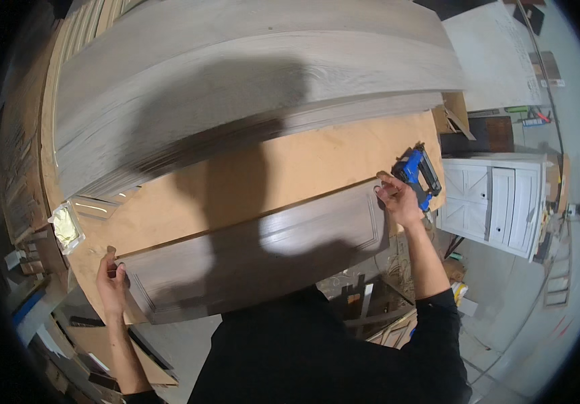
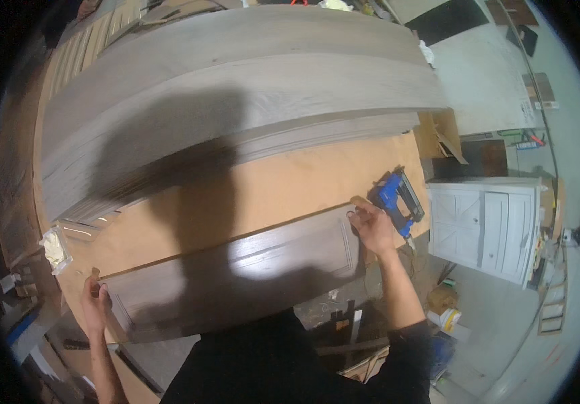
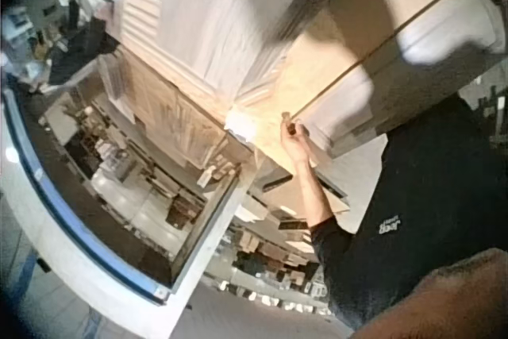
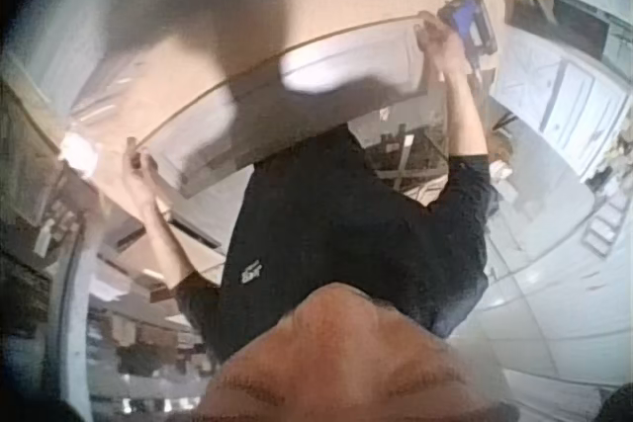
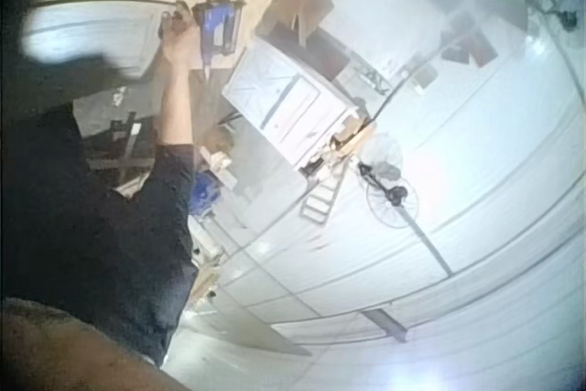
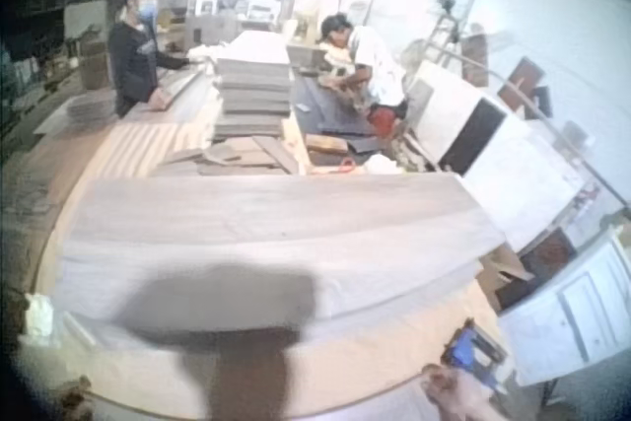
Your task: Using a pneumatic nail gun and a hammer to attach decorative wood strips to panels in a furniture manufacturing workshop.
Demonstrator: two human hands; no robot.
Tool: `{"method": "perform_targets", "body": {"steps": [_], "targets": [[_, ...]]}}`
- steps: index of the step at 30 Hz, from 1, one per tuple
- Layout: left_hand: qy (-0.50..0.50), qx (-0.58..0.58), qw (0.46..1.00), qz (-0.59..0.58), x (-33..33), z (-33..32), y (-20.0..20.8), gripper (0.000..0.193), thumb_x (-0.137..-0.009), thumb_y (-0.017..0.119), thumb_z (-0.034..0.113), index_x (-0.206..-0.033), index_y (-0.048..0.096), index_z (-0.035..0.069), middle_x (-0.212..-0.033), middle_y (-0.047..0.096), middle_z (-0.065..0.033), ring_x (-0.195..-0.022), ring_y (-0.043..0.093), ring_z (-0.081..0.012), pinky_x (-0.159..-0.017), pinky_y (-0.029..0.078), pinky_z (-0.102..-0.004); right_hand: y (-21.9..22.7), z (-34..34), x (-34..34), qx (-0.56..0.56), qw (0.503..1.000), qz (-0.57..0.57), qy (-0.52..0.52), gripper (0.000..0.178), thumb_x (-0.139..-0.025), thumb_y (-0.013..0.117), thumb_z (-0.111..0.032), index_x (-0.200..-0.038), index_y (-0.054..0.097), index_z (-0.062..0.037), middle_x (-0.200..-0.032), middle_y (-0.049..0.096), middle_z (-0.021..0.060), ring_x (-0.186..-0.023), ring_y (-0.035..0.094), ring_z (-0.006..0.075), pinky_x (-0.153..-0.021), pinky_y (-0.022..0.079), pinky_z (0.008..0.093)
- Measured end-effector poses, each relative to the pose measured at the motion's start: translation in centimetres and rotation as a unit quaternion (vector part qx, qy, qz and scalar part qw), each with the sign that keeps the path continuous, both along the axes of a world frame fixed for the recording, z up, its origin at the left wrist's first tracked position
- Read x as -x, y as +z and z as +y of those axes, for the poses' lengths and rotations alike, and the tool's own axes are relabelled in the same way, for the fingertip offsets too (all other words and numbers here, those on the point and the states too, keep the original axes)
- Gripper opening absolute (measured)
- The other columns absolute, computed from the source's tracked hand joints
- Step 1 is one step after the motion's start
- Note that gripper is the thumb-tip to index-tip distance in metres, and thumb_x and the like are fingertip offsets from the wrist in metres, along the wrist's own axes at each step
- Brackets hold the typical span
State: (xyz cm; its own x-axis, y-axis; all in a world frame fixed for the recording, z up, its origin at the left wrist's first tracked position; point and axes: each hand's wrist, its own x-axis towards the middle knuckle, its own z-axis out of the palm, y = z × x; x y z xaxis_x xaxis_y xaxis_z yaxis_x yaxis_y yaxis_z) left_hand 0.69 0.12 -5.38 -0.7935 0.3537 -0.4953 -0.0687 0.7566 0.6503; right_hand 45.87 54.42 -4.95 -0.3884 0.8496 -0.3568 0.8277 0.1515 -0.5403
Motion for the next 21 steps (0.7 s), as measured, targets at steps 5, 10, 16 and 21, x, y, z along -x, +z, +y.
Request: {"method": "perform_targets", "body": {"steps": [5,10,16,21], "targets": [[-0.035,0.016,0.980,0.195,-4.5,-3.8,-1.5,0.028,-0.098,0.067,0.008,-0.122,0.061,-0.006,-0.095,0.065,-0.0081,-0.086,0.059,-0.0170,-0.081,0.050,-0.0337,-2.4,-4.8,-5.2,0.006,0.991,0.087,-0.103,0.027,-0.096,0.071,-0.020,-0.113,0.074,0.0009,-0.094,0.076,0.0115,-0.087,0.070,0.0153,-0.082,0.053,0.0306],[0.110,0.004,0.993,0.042,-9.4,-8.6,-2.1,0.013,-0.099,0.064,0.006,-0.108,0.063,-0.003,-0.089,0.064,-0.0061,-0.080,0.058,-0.0138,-0.075,0.050,-0.0300,-1.3,-8.5,-8.5,-0.037,0.992,0.004,-0.120,0.020,-0.093,0.073,-0.014,-0.108,0.075,-0.0003,-0.091,0.076,0.0085,-0.086,0.071,0.0150,-0.081,0.053,0.0294],[0.070,0.000,0.995,0.063,-11.0,-8.3,-1.1,0.009,-0.098,0.064,0.006,-0.095,0.063,-0.003,-0.075,0.062,-0.0046,-0.073,0.058,-0.0126,-0.069,0.050,-0.0291,-2.4,-9.2,-10.6,-0.079,0.988,0.026,-0.132,0.019,-0.093,0.071,-0.014,-0.103,0.076,0.0002,-0.087,0.075,0.0087,-0.080,0.068,0.0128,-0.075,0.053,0.0303],[0.045,-0.001,0.989,0.138,-11.9,-8.9,-0.6,0.011,-0.095,0.067,0.008,-0.099,0.067,-0.002,-0.078,0.065,-0.0093,-0.072,0.060,-0.0165,-0.071,0.051,-0.0320,-5.9,-7.7,-12.3,-0.049,0.989,0.106,-0.091,0.025,-0.099,0.064,-0.017,-0.110,0.074,0.0032,-0.094,0.075,0.0102,-0.090,0.068,0.0159,-0.084,0.053,0.0314]]}}
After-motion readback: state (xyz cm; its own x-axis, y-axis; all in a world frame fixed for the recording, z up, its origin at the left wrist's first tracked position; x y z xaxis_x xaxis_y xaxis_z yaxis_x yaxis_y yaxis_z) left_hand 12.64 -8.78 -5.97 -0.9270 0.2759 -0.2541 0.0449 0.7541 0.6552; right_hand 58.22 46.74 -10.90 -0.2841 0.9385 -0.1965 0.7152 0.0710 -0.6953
